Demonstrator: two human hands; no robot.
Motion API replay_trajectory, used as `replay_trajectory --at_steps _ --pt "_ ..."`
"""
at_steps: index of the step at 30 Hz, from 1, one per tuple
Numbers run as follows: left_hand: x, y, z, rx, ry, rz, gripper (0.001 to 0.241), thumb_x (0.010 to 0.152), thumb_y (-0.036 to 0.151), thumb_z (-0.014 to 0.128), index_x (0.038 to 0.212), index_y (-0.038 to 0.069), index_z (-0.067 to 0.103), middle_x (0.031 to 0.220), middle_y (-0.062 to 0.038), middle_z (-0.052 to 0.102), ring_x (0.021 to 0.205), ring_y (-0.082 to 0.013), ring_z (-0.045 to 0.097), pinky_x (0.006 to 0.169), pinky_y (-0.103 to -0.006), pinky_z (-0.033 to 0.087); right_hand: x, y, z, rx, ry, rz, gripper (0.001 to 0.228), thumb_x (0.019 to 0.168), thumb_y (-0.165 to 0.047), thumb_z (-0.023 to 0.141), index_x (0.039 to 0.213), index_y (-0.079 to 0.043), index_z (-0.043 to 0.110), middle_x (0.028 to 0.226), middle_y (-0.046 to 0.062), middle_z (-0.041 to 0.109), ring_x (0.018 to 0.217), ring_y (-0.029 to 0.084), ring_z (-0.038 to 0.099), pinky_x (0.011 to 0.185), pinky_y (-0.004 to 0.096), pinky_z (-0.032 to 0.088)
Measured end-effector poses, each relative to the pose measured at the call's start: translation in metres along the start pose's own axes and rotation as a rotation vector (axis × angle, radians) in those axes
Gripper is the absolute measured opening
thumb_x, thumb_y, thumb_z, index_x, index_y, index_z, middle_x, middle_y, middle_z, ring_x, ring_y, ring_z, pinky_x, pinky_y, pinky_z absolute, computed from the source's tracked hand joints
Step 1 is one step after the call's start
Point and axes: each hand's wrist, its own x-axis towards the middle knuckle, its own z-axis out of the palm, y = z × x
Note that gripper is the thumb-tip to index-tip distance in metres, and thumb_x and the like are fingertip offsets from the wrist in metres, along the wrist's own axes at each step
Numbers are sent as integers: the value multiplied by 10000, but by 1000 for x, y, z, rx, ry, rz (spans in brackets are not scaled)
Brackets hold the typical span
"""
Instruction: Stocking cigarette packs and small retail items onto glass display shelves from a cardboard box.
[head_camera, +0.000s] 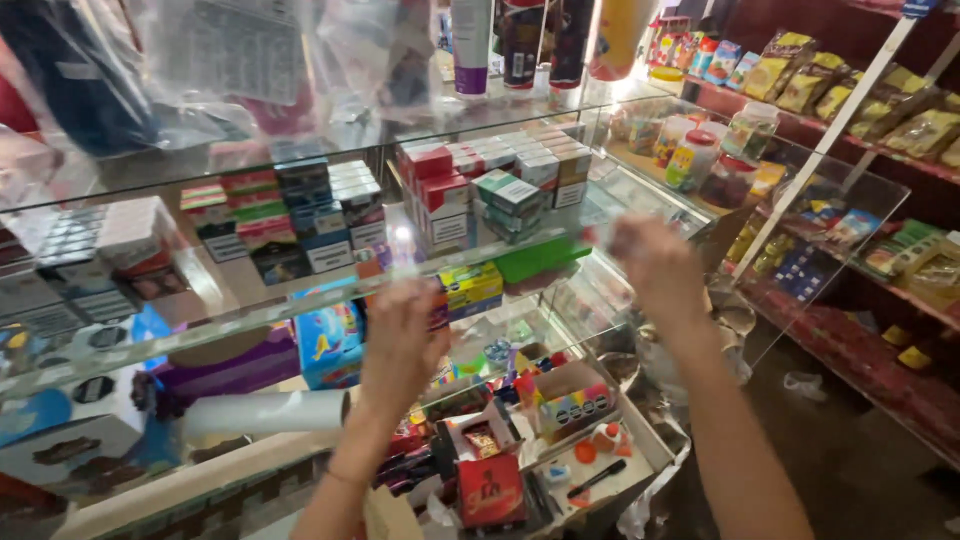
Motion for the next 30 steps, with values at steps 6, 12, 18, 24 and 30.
replay_trajectory --at_steps 6,12,18,24,30 --pt "1 -26 21 272 -55 -130 580 926 358 726 1398 63 563 1257 -139 586 1182 -334 580 1074 -460 407 84 85 75 -70 -266 268 392 897 -46 641 1222 -265 639 1208 -6 650 1017 346 713 885 520 570" --pt "-11 -35 37 363 -53 -140 603 879 401 765 1386 131 580 1274 -97 577 1215 -296 563 1140 -461 372 126 127 163 -175 -394 116 347 818 -76 716 1134 -195 637 1095 31 689 980 366 732 799 559 605" --pt "-8 -28 36 399 -73 -181 610 867 424 783 1370 144 581 1261 -81 574 1222 -282 563 1156 -451 364 155 119 193 -201 -412 -60 255 897 -135 678 1146 -182 649 1033 83 713 973 379 741 761 589 588" --pt "-10 -28 35 406 -102 -191 607 885 443 757 1382 149 570 1272 -90 574 1256 -291 554 1174 -447 347 173 108 189 -109 -488 -54 217 910 -133 724 1124 -129 691 1057 124 732 985 428 734 844 616 555" --pt "-12 -30 40 418 -121 -218 607 890 440 752 1393 159 562 1273 -94 570 1272 -295 542 1191 -456 325 193 103 182 -51 -534 9 135 956 -168 704 1087 -134 715 1032 146 752 1013 434 732 880 598 549"
